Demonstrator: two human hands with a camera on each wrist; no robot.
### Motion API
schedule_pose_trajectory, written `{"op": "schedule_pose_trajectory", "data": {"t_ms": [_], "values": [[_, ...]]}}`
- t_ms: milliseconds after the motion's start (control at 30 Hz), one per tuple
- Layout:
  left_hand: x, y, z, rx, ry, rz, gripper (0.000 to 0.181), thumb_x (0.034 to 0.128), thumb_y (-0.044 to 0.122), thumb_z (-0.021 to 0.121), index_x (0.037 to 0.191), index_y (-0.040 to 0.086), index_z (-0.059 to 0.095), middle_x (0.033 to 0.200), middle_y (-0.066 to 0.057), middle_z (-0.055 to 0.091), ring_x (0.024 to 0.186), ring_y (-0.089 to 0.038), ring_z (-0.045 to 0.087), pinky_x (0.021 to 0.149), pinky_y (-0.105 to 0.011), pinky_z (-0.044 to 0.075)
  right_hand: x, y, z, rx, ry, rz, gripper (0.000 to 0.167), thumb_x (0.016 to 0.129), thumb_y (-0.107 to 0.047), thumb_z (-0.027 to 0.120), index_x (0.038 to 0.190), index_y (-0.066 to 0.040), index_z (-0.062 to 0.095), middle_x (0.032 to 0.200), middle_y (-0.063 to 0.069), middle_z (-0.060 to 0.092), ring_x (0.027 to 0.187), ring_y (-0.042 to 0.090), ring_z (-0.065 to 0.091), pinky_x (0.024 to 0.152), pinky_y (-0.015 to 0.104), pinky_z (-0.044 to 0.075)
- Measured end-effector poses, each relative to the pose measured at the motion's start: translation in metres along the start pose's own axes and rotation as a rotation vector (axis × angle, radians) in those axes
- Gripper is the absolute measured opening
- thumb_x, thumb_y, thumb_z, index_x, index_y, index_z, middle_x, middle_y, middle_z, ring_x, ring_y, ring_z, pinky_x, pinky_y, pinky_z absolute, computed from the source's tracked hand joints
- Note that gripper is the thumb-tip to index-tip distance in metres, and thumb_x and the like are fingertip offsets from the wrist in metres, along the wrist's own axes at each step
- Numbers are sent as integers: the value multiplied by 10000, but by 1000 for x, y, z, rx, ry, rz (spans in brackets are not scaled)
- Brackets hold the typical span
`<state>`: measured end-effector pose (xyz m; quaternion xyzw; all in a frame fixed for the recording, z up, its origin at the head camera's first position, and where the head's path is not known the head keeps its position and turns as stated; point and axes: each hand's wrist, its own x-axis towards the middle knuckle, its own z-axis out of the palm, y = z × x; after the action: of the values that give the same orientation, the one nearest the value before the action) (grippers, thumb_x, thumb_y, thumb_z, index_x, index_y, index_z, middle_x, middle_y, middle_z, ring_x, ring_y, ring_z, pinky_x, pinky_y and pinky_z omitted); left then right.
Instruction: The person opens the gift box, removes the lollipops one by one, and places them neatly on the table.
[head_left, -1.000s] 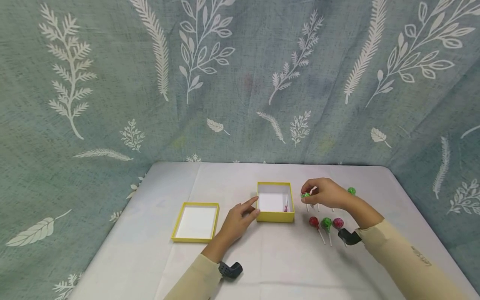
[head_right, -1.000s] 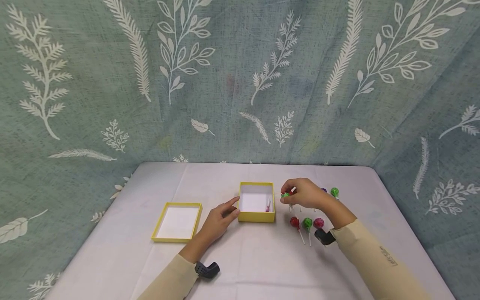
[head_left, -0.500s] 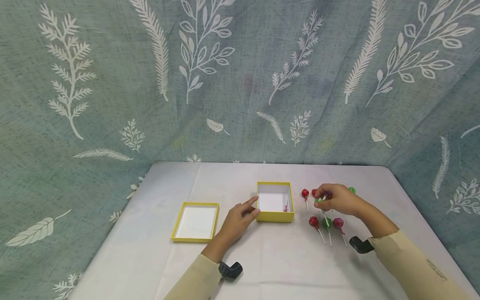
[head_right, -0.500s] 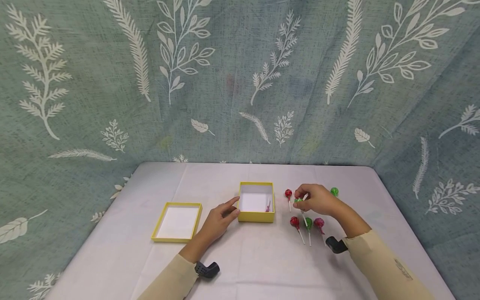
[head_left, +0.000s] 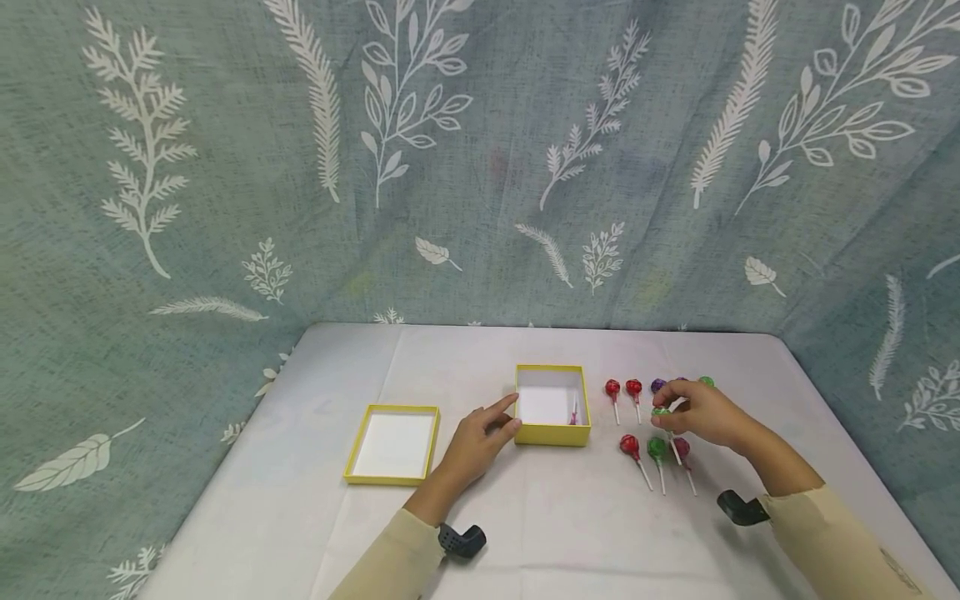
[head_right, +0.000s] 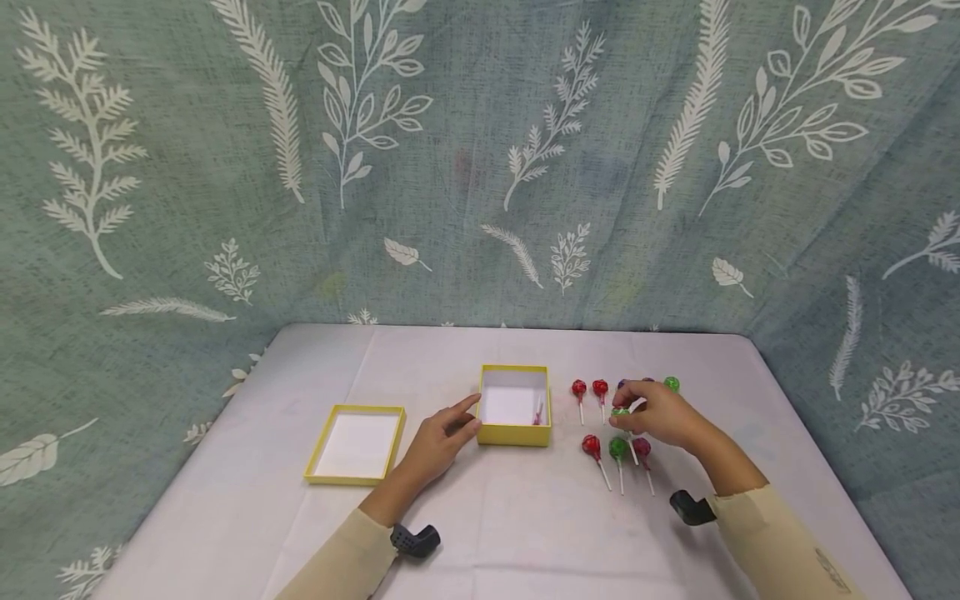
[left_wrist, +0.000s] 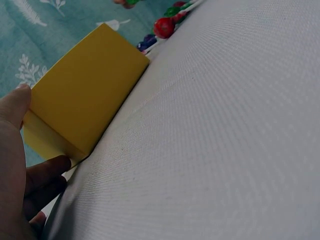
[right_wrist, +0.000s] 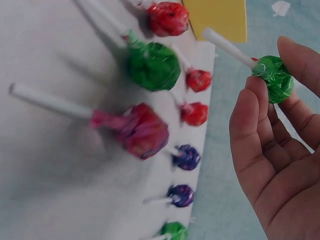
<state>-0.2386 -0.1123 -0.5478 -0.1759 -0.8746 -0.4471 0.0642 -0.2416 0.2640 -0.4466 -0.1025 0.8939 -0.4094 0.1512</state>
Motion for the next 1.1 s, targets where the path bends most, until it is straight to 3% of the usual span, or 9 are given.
{"op": "schedule_pose_trajectory", "data": {"t_ms": [500, 1100], "values": [[1, 1, 0, -5, 2, 7, 583, 933, 587, 530, 1425, 275, 521, 999, 114, 681, 1024, -151, 580, 984, -462, 434, -21, 25, -7, 41, 65, 35, 342, 890, -194, 723, 1113, 31, 594, 1062, 130, 570, 901, 227, 636, 740, 354, 568], [-1, 2, -1, -2, 2, -8, 540, 931, 582, 539, 1417, 350, 515, 1010, 123, 679, 1022, -128, 575, 960, -432, 454, -37, 54, -6, 29, 118, 67, 391, 890, -201, 719, 1151, 56, 582, 1113, 164, 584, 949, 269, 621, 742, 331, 569]]}}
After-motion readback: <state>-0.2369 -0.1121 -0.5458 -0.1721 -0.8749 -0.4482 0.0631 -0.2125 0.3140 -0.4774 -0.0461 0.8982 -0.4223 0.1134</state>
